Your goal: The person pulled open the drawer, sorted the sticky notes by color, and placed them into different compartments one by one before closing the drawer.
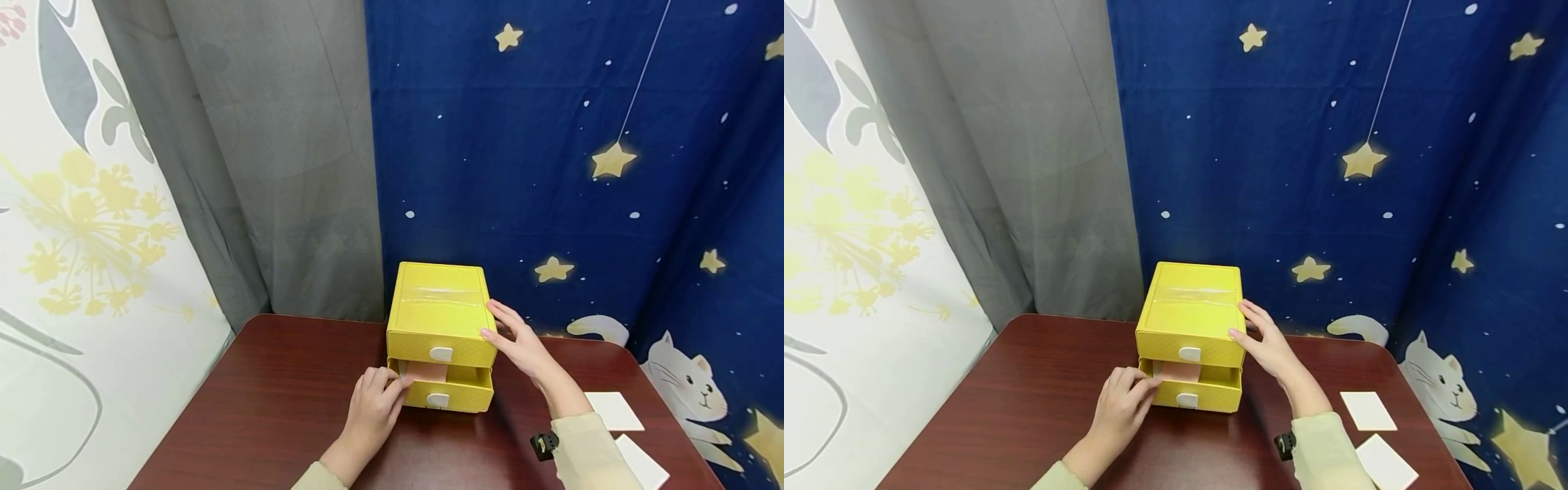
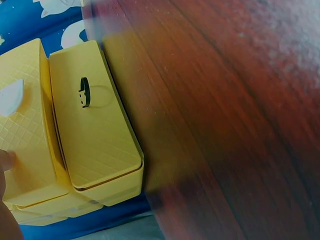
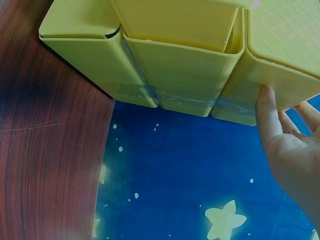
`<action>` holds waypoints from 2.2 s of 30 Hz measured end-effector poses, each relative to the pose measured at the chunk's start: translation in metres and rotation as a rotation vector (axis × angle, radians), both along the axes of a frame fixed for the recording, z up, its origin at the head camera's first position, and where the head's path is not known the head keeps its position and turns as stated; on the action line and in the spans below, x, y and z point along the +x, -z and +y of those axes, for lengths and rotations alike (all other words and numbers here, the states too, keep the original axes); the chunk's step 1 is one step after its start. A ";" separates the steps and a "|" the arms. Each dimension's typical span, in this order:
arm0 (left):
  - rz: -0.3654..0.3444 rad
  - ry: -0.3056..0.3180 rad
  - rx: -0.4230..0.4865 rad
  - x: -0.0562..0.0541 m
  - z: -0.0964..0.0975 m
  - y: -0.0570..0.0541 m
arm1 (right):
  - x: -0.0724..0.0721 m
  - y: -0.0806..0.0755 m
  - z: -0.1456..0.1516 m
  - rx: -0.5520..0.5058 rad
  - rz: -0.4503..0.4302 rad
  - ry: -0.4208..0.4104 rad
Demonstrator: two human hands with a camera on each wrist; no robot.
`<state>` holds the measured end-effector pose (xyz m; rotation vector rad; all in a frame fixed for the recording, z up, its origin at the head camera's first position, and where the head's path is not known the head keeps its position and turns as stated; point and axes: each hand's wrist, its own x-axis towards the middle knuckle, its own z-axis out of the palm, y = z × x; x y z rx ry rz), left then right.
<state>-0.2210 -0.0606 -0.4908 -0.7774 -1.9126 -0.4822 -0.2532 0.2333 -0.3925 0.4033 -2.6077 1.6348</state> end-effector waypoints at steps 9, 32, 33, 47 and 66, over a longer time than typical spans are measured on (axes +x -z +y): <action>-0.056 -0.016 -0.018 -0.002 0.000 0.001 | -0.002 0.002 -0.001 0.000 0.000 -0.002; -0.057 -0.034 -0.011 -0.012 0.003 0.002 | 0.000 0.002 -0.001 0.001 -0.002 0.014; -0.059 -0.034 -0.011 -0.012 0.003 0.002 | 0.000 0.002 -0.001 0.001 -0.001 0.014; -0.075 -0.040 -0.023 -0.016 0.003 0.001 | -0.001 0.003 -0.001 -0.016 0.003 0.005; -0.054 -0.042 -0.015 -0.024 0.005 0.000 | -0.002 0.003 0.000 -0.018 0.013 0.010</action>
